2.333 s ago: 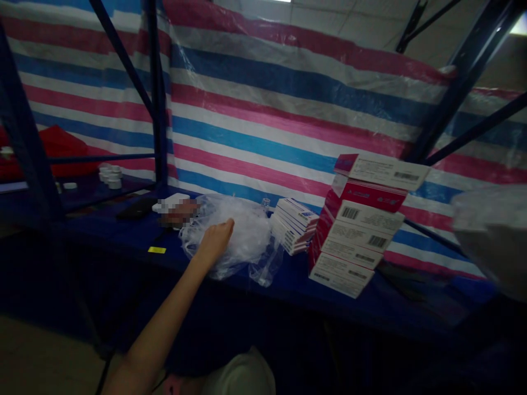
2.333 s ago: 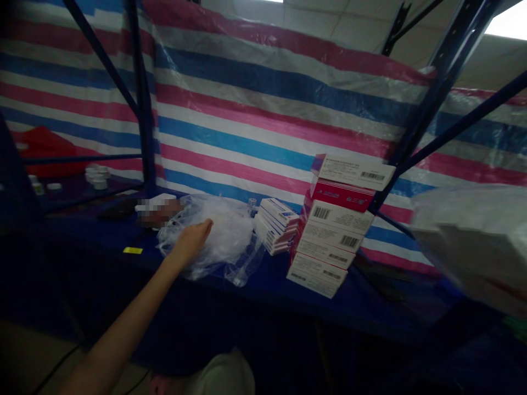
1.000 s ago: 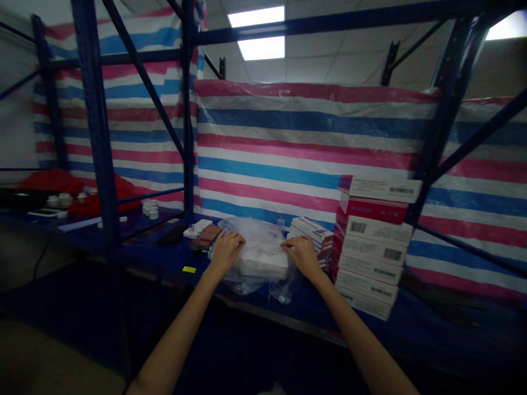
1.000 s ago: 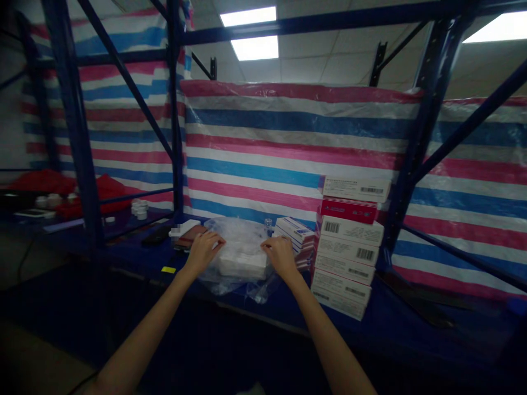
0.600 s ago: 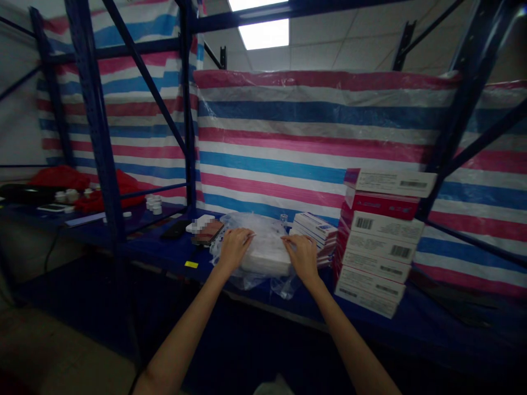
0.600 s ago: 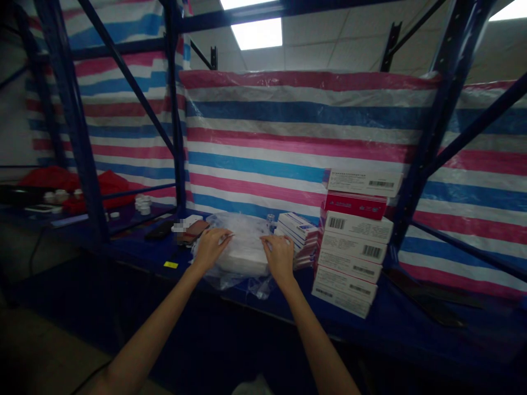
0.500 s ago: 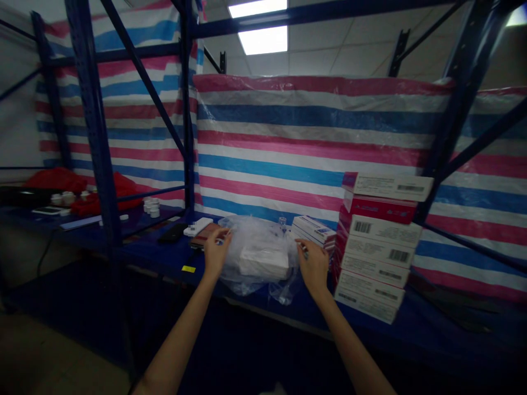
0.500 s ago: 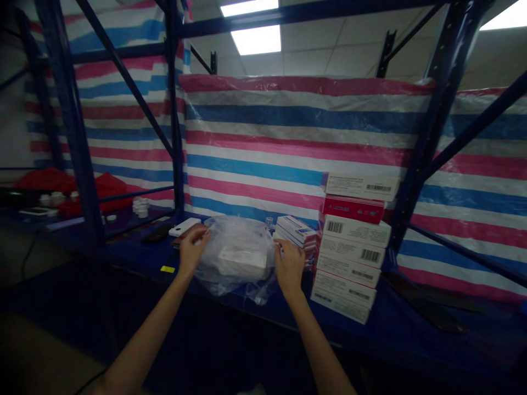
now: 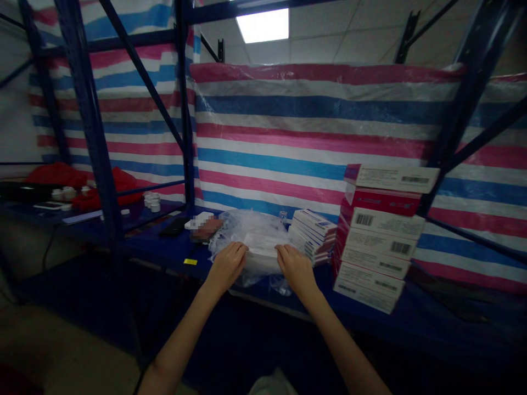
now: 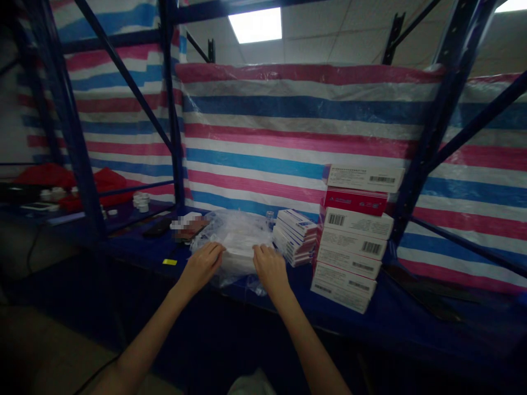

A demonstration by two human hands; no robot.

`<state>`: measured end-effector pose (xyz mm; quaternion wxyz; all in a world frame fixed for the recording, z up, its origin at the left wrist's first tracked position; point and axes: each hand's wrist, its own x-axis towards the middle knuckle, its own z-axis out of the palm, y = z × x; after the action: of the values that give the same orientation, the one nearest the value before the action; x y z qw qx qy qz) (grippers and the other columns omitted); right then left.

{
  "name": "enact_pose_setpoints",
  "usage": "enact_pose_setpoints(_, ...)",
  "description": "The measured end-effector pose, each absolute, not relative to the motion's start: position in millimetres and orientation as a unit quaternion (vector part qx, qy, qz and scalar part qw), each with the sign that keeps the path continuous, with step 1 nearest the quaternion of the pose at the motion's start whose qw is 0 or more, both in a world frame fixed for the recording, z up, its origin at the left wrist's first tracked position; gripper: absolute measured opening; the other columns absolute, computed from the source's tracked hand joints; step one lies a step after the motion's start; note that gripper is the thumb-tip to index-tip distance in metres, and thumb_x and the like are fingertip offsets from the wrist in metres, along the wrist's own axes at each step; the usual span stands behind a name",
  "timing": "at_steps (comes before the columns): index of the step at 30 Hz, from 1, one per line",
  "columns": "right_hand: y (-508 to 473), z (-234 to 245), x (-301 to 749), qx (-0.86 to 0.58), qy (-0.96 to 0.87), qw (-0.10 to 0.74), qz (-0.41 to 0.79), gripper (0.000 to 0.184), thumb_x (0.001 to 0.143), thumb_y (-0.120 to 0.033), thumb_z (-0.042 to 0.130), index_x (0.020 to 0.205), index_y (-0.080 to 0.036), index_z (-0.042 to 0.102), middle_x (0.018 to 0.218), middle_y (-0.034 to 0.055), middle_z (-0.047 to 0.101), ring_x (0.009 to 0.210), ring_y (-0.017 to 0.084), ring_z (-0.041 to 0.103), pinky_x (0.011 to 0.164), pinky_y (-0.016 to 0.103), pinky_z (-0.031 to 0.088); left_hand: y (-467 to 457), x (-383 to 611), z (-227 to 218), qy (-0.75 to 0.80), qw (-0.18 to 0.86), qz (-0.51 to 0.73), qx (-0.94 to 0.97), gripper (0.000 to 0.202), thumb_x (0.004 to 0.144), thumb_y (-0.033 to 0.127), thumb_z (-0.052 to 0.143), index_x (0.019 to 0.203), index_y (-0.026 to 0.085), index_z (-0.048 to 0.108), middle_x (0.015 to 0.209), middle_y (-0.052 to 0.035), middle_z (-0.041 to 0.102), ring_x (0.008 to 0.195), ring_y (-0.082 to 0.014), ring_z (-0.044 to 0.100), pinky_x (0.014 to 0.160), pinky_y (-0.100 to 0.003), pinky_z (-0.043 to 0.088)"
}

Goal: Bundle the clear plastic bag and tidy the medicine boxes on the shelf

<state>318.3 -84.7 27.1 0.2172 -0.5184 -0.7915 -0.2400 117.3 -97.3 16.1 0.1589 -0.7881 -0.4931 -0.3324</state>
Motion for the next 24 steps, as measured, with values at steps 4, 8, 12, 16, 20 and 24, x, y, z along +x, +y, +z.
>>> enact_pose_setpoints(4, -100, 9, 339, -0.552, -0.768, 0.166, -0.280, 0.026, 0.088, -0.016, 0.036, 0.108, -0.023, 0.050, 0.085, 0.0038, 0.062, 0.063, 0.015, 0.060, 0.054, 0.026, 0.036, -113, 104, -4, -0.557, 0.123, -0.358, -0.740, 0.025, 0.086, 0.013, 0.034, 0.103, 0.021, 0.051, 0.099, -0.0040, 0.058, 0.092, -0.0178, 0.055, 0.082, -0.032, 0.043)
enact_pose_setpoints(8, -102, -3, 351, -0.605, -0.739, 0.157, -0.253, 0.025, 0.087, -0.019, 0.035, 0.103, -0.023, 0.054, 0.081, 0.0042, 0.063, 0.062, 0.016, 0.061, 0.052, 0.025, 0.036, -106, 102, -23, -0.585, 0.092, -0.345, -0.728, 0.035, 0.085, 0.011, 0.033, 0.116, 0.020, 0.047, 0.108, -0.0054, 0.057, 0.099, -0.0176, 0.054, 0.086, -0.031, 0.042)
enact_pose_setpoints(12, -88, -6, 353, -0.629, -0.727, 0.214, -0.174, 0.029, 0.086, -0.024, 0.036, 0.109, -0.028, 0.054, 0.085, 0.0027, 0.065, 0.067, 0.018, 0.062, 0.053, 0.025, 0.039, -85, 108, -21, -0.603, 0.065, -0.354, -0.712, 0.044, 0.086, 0.013, 0.032, 0.129, 0.022, 0.038, 0.116, -0.0070, 0.053, 0.103, -0.0183, 0.053, 0.087, -0.030, 0.042)
enact_pose_setpoints(16, -60, -2, 348, -0.648, -0.701, 0.293, -0.056, 0.038, 0.086, -0.028, 0.035, 0.121, -0.028, 0.048, 0.087, 0.0030, 0.066, 0.081, 0.021, 0.062, 0.067, 0.029, 0.044, -58, 109, -6, -0.604, -0.019, -0.351, -0.716, 0.046, 0.085, 0.013, 0.032, 0.129, 0.021, 0.042, 0.111, -0.0080, 0.057, 0.102, -0.0193, 0.054, 0.088, -0.031, 0.040)
enact_pose_setpoints(20, -26, -1, 346, -0.629, -0.717, 0.285, 0.094, 0.041, 0.085, -0.024, 0.032, 0.121, -0.021, 0.051, 0.096, 0.0043, 0.066, 0.091, 0.018, 0.060, 0.076, 0.028, 0.044, -31, 103, -4, -0.615, -0.098, -0.357, -0.696, 0.042, 0.084, 0.012, 0.031, 0.119, 0.016, 0.053, 0.111, -0.0081, 0.060, 0.107, -0.0186, 0.051, 0.093, -0.031, 0.037)
enact_pose_setpoints(24, -21, -11, 352, -0.616, -0.738, 0.254, 0.107, 0.038, 0.082, -0.025, 0.039, 0.117, -0.022, 0.055, 0.100, 0.0066, 0.065, 0.094, 0.022, 0.059, 0.077, 0.030, 0.044, -28, 101, -19, -0.634, -0.093, -0.361, -0.677, 0.036, 0.079, 0.013, 0.041, 0.112, 0.012, 0.057, 0.107, -0.0111, 0.061, 0.102, -0.0212, 0.054, 0.089, -0.032, 0.039)
